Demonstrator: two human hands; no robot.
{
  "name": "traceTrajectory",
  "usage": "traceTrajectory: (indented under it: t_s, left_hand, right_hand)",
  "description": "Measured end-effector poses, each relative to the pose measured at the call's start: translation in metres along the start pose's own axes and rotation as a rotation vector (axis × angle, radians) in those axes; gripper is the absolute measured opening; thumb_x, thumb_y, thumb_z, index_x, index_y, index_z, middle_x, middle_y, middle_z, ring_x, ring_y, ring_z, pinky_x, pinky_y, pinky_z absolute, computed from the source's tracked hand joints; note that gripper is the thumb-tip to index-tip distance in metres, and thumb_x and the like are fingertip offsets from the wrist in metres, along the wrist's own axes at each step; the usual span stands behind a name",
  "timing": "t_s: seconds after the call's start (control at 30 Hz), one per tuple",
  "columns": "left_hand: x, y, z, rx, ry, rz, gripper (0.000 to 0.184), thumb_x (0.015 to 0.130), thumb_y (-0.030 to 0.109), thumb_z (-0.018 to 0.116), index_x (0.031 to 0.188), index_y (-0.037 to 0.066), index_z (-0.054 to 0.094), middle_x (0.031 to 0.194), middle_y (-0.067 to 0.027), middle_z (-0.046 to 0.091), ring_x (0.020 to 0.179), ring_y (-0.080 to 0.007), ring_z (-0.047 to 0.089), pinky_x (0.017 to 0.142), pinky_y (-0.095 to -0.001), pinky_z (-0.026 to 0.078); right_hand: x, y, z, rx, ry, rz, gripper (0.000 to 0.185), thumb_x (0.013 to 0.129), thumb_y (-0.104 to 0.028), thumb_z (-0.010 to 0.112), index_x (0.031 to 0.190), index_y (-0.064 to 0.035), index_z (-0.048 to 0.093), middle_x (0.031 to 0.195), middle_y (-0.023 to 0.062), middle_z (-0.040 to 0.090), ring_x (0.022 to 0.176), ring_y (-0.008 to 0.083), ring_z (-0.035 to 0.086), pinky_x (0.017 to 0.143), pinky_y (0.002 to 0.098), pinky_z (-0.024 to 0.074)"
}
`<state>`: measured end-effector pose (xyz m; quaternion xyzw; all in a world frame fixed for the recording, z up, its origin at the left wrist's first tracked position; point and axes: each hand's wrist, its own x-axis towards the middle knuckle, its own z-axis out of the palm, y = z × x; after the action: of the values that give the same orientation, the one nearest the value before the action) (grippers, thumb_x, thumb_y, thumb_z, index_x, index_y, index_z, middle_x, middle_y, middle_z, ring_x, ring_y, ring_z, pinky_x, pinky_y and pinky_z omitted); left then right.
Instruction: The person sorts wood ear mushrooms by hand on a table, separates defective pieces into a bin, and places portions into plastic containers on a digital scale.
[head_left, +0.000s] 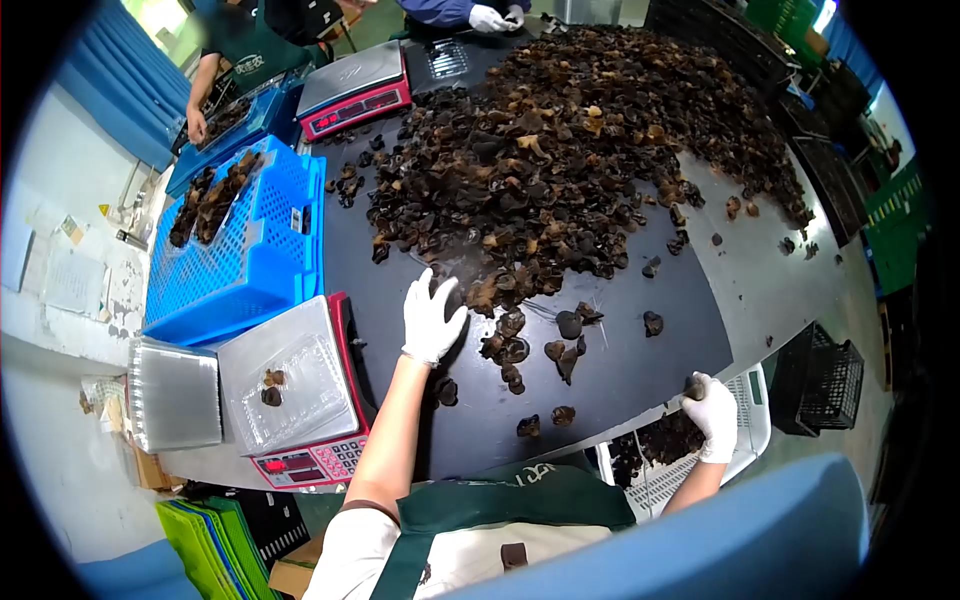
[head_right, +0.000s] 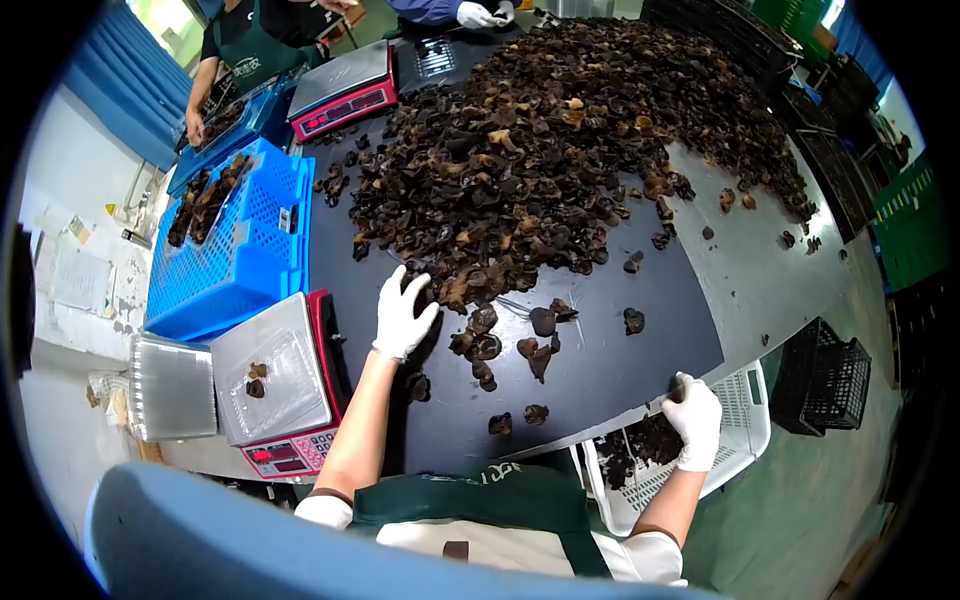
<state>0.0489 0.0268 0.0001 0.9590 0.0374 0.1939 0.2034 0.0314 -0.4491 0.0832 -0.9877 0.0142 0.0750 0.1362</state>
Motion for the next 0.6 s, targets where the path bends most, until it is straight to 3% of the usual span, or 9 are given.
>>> traceTrajectory:
  t_s: [0.03,0.1,0.2,0.3,0.37,0.4,0.5,0.57,0.6]
  left_hand:
    - [-0.002,0.0,0.004,0.006,-0.039,0.054,0.038,0.079,0.026,0.069,0.114,0.014,0.064,0.13,-0.0213,0.051,0.121,-0.0422,0.047,0.104,-0.0497,0.038]
    - [-0.017,0.006,0.002,0.001,-0.155,0.093,0.026,0.077,0.023,0.068,0.101,0.012,0.065,0.122,-0.0197,0.053,0.113,-0.0399,0.049,0.097,-0.0479,0.043]
    - [-0.048,0.017,-0.012,-0.017,-0.122,0.268,0.01,0.076,0.016,0.067,0.079,0.008,0.064,0.096,-0.0127,0.06,0.09,-0.0345,0.055,0.08,-0.0438,0.048]
    - [-0.083,0.035,-0.049,0.025,-0.353,0.172,0.01,0.075,0.019,0.07,0.084,0.015,0.068,0.118,-0.0102,0.059,0.117,-0.0416,0.048,0.098,-0.0574,0.039]
    - [-0.102,0.036,-0.058,-0.097,-0.33,0.083,0.013,0.074,0.022,0.071,0.086,0.019,0.07,0.129,-0.0087,0.055,0.127,-0.0453,0.04,0.103,-0.0657,0.029]
    - [-0.11,0.033,-0.061,-0.075,-0.284,0.096,0.02,0.075,0.02,0.072,0.094,0.018,0.07,0.131,-0.0106,0.054,0.126,-0.0438,0.042,0.105,-0.0604,0.03]
    - [-0.128,0.028,-0.065,-0.173,-0.079,-0.076,0.031,0.075,0.017,0.073,0.105,0.015,0.068,0.132,-0.0141,0.053,0.126,-0.0414,0.043,0.107,-0.0531,0.033]
    - [-0.137,0.026,-0.066,-0.126,-0.002,-0.192,0.039,0.076,0.015,0.074,0.114,0.009,0.065,0.132,-0.0178,0.052,0.124,-0.0389,0.045,0.106,-0.0478,0.035]
    - [-0.143,0.022,-0.064,-0.153,0.004,-0.226,0.038,0.076,0.015,0.073,0.113,0.009,0.065,0.131,-0.0179,0.052,0.123,-0.039,0.046,0.106,-0.0478,0.036]
  right_hand:
    - [-0.002,0.002,-0.003,0.029,0.097,-0.053,0.038,0.078,-0.017,0.071,0.114,-0.0054,0.067,0.107,0.0147,0.069,0.097,0.0267,0.068,0.086,0.0354,0.0534]
    - [0.001,-0.023,-0.003,0.414,0.049,0.0,0.04,0.079,-0.017,0.07,0.118,-0.0056,0.065,0.113,0.0146,0.066,0.103,0.0294,0.065,0.092,0.0374,0.051]
    - [0.023,-0.054,0.042,0.347,0.179,-0.303,0.041,0.079,-0.017,0.07,0.118,-0.0067,0.065,0.126,0.0172,0.06,0.121,0.0341,0.053,0.104,0.0415,0.0417]
    - [0.041,-0.109,0.087,0.192,0.236,-0.488,0.06,0.079,-0.029,0.07,0.133,-0.0086,0.055,0.142,0.0248,0.045,0.13,0.0459,0.04,0.108,0.0529,0.0314]
    - [0.035,-0.154,0.095,0.177,0.066,-0.557,0.067,0.078,-0.039,0.069,0.135,-0.0077,0.052,0.147,0.0281,0.038,0.134,0.0512,0.032,0.11,0.0567,0.0263]
    - [0.025,-0.167,0.112,0.208,0.117,-0.682,0.066,0.078,-0.04,0.069,0.133,-0.0077,0.053,0.146,0.0272,0.039,0.136,0.052,0.029,0.111,0.058,0.0235]
    - [-0.004,-0.2,0.113,0.189,-0.094,-1.029,0.058,0.081,-0.041,0.068,0.13,-0.011,0.057,0.144,0.0239,0.041,0.136,0.0498,0.03,0.112,0.0589,0.023]
    - [-0.005,-0.216,0.105,0.321,-0.125,-1.069,0.05,0.081,-0.038,0.067,0.123,-0.0112,0.062,0.135,0.0192,0.051,0.131,0.0427,0.037,0.109,0.0569,0.0273]
    - [0.004,-0.227,0.092,0.407,0.005,-1.083,0.039,0.078,-0.03,0.069,0.11,-0.0085,0.066,0.118,0.0153,0.061,0.115,0.0351,0.053,0.097,0.0508,0.0395]
